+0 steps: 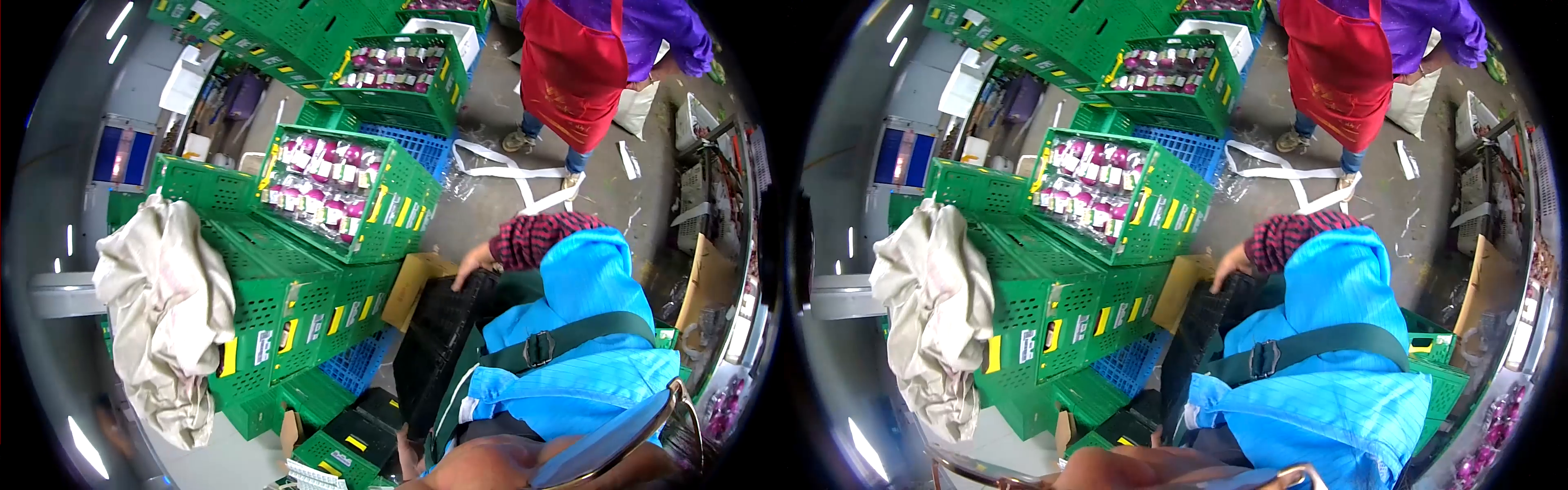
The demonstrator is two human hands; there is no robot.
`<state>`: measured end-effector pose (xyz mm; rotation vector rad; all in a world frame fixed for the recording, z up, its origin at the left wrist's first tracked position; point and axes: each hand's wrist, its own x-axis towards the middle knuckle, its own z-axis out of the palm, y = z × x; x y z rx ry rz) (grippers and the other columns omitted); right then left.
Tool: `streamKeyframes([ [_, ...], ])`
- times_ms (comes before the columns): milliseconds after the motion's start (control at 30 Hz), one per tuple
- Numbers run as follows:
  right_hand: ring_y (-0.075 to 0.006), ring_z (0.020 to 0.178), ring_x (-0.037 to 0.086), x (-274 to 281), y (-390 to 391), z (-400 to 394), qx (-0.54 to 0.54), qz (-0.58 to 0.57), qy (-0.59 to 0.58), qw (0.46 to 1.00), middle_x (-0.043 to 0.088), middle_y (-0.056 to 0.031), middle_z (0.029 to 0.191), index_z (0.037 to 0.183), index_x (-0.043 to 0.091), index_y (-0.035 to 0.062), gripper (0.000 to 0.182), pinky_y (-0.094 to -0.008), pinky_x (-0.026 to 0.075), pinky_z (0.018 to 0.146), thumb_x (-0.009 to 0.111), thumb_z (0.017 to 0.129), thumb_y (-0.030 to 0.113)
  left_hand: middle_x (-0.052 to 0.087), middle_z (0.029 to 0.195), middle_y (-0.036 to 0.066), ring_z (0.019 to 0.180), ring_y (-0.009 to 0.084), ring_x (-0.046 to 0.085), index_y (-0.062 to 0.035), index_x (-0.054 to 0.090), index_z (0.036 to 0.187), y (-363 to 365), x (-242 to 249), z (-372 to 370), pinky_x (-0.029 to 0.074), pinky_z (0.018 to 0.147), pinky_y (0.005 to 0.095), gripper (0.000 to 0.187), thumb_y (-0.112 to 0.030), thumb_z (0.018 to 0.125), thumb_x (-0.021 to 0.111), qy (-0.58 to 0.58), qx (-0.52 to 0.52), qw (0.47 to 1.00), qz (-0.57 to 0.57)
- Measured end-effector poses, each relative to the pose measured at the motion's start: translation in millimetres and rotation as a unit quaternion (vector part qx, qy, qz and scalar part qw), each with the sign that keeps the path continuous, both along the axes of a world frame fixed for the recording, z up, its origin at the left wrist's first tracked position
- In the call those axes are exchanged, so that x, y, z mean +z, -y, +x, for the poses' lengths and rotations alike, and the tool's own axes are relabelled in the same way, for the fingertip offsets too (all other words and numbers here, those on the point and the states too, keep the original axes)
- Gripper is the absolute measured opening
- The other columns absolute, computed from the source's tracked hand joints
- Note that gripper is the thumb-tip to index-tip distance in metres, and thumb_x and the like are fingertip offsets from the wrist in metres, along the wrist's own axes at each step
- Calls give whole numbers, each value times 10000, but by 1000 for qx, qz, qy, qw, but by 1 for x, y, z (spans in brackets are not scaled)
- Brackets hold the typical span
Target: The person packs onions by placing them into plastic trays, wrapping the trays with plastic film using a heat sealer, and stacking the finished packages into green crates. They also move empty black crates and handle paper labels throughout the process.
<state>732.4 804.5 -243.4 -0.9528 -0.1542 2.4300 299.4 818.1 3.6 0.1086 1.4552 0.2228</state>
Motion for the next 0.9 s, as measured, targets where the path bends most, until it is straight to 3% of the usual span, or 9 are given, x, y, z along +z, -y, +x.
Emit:
streamKeyframes([
  [200,-214,665,666,55,58,-54,-85,-25,189,978,686,-130,820,951,626,-50,253,-369,563,634,641,807,158,625,1078,117,895,262,627,-56,551,1140,-7,-21,-54,538,760,393,399,-297,826,598,24,-45,998,35],
  [267,-203,634,667,60,84,-60,-137,-45,146,979,682,-123,764,910,619,-65,220,-343,563,594,622,798,125,629,1073,108,894,254,630,-59,557,1132,-18,-27,-65,542,750,383,384,-290,827,598,45,-71,996,35],
  [367,-159,571,645,100,139,-65,-181,-11,232,956,674,-67,715,860,641,-28,216,-295,546,516,619,794,177,633,1066,94,892,241,634,-64,566,1119,-30,-34,-69,548,736,369,363,-280,829,598,73,-116,990,32],
  [400,-152,645,641,128,156,-69,-194,-8,246,950,658,-46,827,934,649,84,220,-304,544,537,650,755,211,635,1063,89,891,237,635,-66,569,1115,-33,-35,-69,550,731,364,356,-276,830,598,83,-128,988,30],
  [467,-152,646,639,93,199,-61,-200,-21,313,928,658,-46,825,907,667,92,195,-287,530,526,652,753,212,638,1058,80,890,229,638,-69,576,1107,-37,-36,-62,554,721,355,342,-269,831,597,109,-158,981,25],
  [533,-170,610,637,133,225,-79,-347,-61,265,898,666,-98,766,868,654,-9,207,-284,525,538,642,754,164,641,1054,70,888,221,640,-72,582,1099,-37,-37,-46,558,712,346,328,-262,832,597,140,-184,973,22],
  [700,-175,821,641,158,277,-92,-483,26,281,829,635,-134,1031,1213,485,-75,460,-284,540,715,558,786,78,643,1047,67,884,208,636,-70,590,1091,-37,-46,4,547,699,316,308,-255,844,584,247,-219,939,94],
  [800,-189,825,640,218,285,-106,-552,33,321,769,620,-138,1045,1223,459,-87,460,-284,536,714,512,777,14,625,1085,76,908,196,620,-43,554,1142,-43,-62,12,524,716,299,340,-256,879,526,311,-405,822,252],
  [900,-186,1012,575,237,294,-112,-569,56,355,740,556,-131,1184,1310,388,-61,554,-292,459,892,487,770,8,612,1102,90,965,187,593,-11,524,1177,-29,-13,44,501,762,313,374,-265,910,458,313,-315,873,204],
])
